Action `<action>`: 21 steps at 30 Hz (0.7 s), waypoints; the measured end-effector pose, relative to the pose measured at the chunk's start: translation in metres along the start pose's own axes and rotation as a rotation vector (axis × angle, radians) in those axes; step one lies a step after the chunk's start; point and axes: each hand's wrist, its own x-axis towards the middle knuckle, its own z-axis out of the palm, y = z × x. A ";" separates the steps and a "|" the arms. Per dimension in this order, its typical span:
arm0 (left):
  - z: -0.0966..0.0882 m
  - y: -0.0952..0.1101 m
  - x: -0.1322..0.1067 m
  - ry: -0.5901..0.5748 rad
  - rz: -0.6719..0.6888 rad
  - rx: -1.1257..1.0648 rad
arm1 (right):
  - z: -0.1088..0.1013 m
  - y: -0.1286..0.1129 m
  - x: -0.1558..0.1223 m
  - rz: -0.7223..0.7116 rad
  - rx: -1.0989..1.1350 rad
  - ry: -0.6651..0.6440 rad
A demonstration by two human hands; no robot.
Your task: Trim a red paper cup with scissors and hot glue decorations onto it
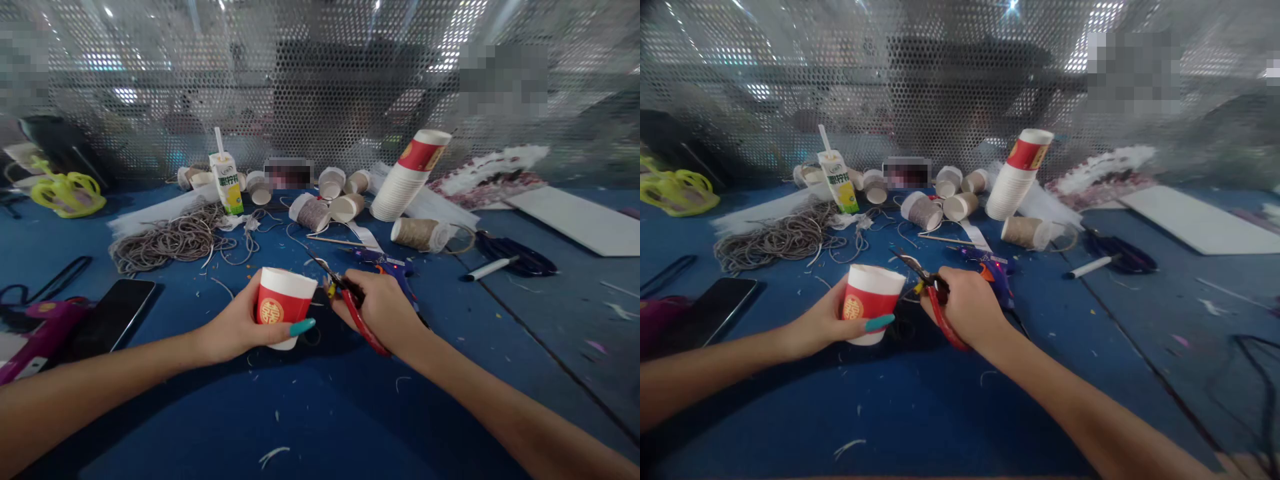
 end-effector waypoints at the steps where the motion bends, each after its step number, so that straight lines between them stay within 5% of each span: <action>1: -0.001 -0.001 0.001 0.044 0.024 -0.014 | 0.001 0.001 0.001 0.032 0.062 -0.019; 6: -0.004 -0.002 0.006 0.192 0.148 0.054 | -0.003 -0.001 0.003 0.220 0.464 -0.230; 14: -0.004 -0.003 0.003 0.121 0.147 -0.031 | -0.015 0.000 0.007 0.269 1.281 -0.891; 18: -0.002 -0.003 0.000 0.064 0.135 -0.083 | -0.016 -0.002 0.009 0.268 1.448 -0.785; 21: -0.002 -0.001 0.001 0.096 0.150 -0.074 | -0.015 -0.001 0.008 0.233 1.354 -0.605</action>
